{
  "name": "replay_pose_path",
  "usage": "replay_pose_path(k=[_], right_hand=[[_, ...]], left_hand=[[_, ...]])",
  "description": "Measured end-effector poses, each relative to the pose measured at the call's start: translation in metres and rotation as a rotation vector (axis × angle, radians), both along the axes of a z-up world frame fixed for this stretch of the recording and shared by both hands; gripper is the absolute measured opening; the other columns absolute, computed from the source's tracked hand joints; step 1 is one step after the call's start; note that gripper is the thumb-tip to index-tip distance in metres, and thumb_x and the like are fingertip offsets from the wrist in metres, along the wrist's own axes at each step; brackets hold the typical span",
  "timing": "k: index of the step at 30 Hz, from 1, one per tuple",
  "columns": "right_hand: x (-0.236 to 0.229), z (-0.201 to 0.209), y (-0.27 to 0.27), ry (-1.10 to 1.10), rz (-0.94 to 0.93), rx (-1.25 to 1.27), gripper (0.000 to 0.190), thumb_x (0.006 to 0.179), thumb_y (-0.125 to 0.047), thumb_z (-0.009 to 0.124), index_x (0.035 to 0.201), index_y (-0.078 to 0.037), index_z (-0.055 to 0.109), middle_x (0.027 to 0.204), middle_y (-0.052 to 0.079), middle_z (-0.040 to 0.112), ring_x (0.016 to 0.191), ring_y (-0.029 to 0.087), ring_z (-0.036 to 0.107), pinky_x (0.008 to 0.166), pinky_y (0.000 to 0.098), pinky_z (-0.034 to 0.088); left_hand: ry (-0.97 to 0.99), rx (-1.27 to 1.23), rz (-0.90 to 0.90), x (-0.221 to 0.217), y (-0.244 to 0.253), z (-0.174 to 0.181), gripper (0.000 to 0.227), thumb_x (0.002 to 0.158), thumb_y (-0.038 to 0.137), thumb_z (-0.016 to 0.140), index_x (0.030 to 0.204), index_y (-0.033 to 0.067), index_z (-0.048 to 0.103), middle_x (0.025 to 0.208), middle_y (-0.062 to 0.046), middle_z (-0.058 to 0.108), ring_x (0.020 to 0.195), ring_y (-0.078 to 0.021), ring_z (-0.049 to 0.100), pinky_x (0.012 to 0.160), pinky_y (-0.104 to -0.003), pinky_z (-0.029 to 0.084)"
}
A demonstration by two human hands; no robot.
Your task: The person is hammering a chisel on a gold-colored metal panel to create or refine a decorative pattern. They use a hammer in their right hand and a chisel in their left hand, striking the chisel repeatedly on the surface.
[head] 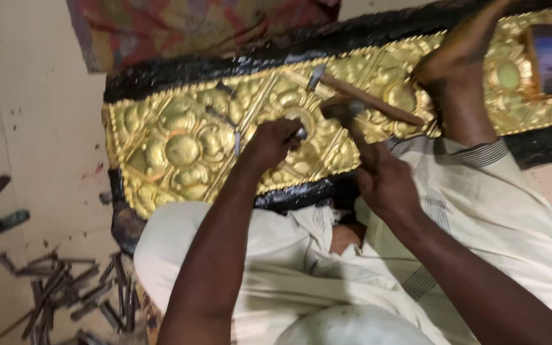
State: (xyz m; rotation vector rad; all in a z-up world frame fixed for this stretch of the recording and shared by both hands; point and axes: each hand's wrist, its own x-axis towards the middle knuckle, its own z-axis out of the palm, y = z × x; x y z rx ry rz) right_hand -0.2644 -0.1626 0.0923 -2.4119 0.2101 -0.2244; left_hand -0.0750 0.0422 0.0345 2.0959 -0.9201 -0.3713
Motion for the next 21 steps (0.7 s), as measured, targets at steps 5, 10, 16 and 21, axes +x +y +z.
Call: replay_pose_path(k=[5, 10, 16, 21], right_hand=[[0.000, 0.006, 0.008, 0.136, 0.075, -0.130, 0.026, 0.088, -0.010, 0.066, 0.111, -0.005, 0.055, 0.086, 0.022, 0.069, 0.079, 0.044, 0.070, 0.068, 0.0531, 0.055], [0.002, 0.008, 0.009, 0.031, 0.079, -0.052, 0.034, 0.086, -0.011, 0.068, 0.113, 0.000, 0.052, 0.086, 0.025, 0.068, 0.079, 0.048, 0.067, 0.066, 0.0549, 0.052], [0.007, 0.017, 0.003, 0.283, 0.093, -0.169, 0.023, 0.092, -0.013, 0.067, 0.108, -0.003, 0.054, 0.083, 0.025, 0.069, 0.079, 0.048, 0.067, 0.070, 0.0563, 0.052], [0.015, 0.032, -0.007, -0.033, -0.002, -0.073, 0.035, 0.093, -0.016, 0.067, 0.118, 0.001, 0.052, 0.084, 0.025, 0.069, 0.077, 0.045, 0.068, 0.066, 0.0503, 0.054]], left_hand=[[-0.050, -0.041, -0.010, -0.005, 0.006, 0.002, 0.009, 0.092, 0.005, 0.070, 0.100, 0.0066, 0.067, 0.087, -0.011, 0.072, 0.077, -0.0232, 0.073, 0.067, -0.039, 0.056], [0.060, 0.014, 0.047, -0.007, 0.010, -0.003, 0.011, 0.096, 0.003, 0.066, 0.104, 0.0082, 0.069, 0.088, -0.010, 0.073, 0.077, -0.0237, 0.072, 0.070, -0.040, 0.056], [0.045, -0.165, 0.126, -0.006, 0.015, -0.016, 0.035, 0.086, 0.004, 0.073, 0.120, 0.0098, 0.068, 0.100, -0.009, 0.073, 0.084, -0.0235, 0.074, 0.074, -0.038, 0.060], [-0.059, -0.163, 0.472, 0.006, 0.037, -0.024, 0.021, 0.088, 0.010, 0.071, 0.110, 0.0106, 0.070, 0.105, -0.008, 0.074, 0.087, -0.0214, 0.073, 0.066, -0.039, 0.060]])
